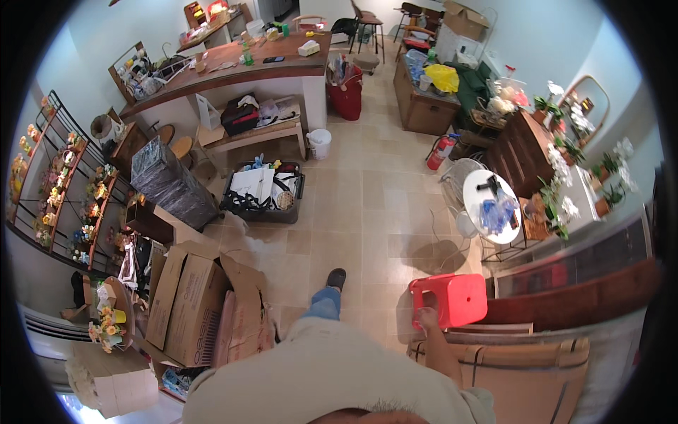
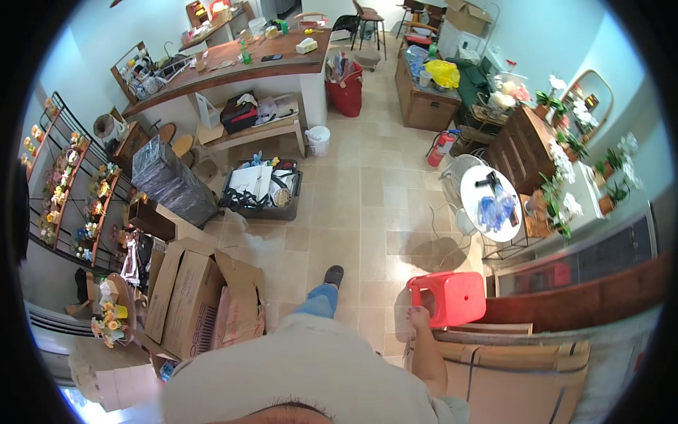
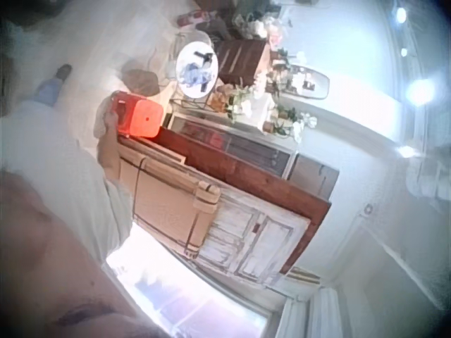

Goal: The person retrieves a power drill and an attachment from a shop interior and carries them outside, where they sit on the ground to use the drill on a wooden furniture leg.

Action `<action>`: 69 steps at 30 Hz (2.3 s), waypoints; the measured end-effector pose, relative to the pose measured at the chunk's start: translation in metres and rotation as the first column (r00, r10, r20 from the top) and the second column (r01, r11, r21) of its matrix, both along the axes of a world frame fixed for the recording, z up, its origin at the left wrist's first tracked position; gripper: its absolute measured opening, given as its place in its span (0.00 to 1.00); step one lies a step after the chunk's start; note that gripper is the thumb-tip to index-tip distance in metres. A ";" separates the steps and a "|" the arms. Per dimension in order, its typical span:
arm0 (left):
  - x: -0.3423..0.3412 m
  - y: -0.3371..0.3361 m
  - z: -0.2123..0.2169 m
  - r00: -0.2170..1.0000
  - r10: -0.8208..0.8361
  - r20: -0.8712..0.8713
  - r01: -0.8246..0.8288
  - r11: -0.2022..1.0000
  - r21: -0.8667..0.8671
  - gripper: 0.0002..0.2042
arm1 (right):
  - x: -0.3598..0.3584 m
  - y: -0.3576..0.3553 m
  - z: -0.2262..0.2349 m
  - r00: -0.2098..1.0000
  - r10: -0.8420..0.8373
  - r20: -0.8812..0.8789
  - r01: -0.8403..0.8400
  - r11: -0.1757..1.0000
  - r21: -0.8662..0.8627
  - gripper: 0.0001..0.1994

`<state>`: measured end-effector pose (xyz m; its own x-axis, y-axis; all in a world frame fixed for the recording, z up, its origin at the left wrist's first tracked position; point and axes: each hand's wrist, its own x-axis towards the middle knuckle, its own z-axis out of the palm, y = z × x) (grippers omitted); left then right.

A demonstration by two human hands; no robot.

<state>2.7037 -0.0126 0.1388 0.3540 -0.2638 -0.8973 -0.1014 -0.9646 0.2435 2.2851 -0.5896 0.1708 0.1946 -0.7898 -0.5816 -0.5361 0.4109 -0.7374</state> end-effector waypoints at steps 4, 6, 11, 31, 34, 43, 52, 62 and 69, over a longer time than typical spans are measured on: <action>0.129 -0.149 -0.007 0.974 -0.200 0.107 0.203 0.979 -0.021 0.07 | 0.076 -0.051 0.046 0.980 -0.066 -0.187 0.095 0.984 0.151 0.10; 0.212 -0.271 -0.009 0.970 -0.125 0.208 0.151 0.982 -0.113 0.07 | 0.073 -0.083 0.009 0.995 -0.065 -0.080 0.088 0.941 0.327 0.10; 0.378 -0.570 0.071 0.814 0.581 -0.007 -0.429 0.593 -0.681 0.07 | 0.145 -0.176 -0.021 0.992 0.032 -0.119 0.028 0.880 0.473 0.09; 0.540 -0.938 0.014 0.878 -0.414 0.239 0.458 0.872 -0.173 0.06 | 0.527 -0.952 -0.008 0.979 -0.199 0.030 0.196 0.976 0.095 0.14; 0.621 -1.026 -0.007 0.676 -0.566 0.472 0.716 0.656 -0.241 0.06 | 0.607 -1.031 0.000 0.985 -0.172 0.013 0.169 0.978 0.120 0.15; 0.898 -1.505 0.136 0.779 0.617 -0.110 -0.515 0.531 -0.672 0.09 | 0.729 -1.098 -0.012 0.963 0.008 -0.269 0.128 0.865 0.485 0.14; 0.981 -1.624 0.053 0.762 0.647 -0.033 -0.623 0.718 -0.309 0.07 | 0.853 -1.365 -0.030 0.991 0.071 -0.118 0.008 0.824 0.566 0.10; 0.990 -1.685 0.032 0.875 0.482 0.051 -0.484 0.867 0.115 0.15 | 1.120 -1.672 -0.004 0.990 0.142 -0.022 -0.128 0.941 0.312 0.11; 1.129 -1.839 0.089 0.568 0.820 0.065 -0.685 0.516 -0.515 0.14 | 1.272 -1.759 0.008 0.832 0.548 -0.083 -0.462 0.769 0.441 0.12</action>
<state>3.8330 -1.8515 0.2277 0.7911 -0.0682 -0.6079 0.4918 -0.5200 0.6984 3.5570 -2.3482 0.1787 0.3493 -0.3093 -0.8845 -0.8617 0.2649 -0.4329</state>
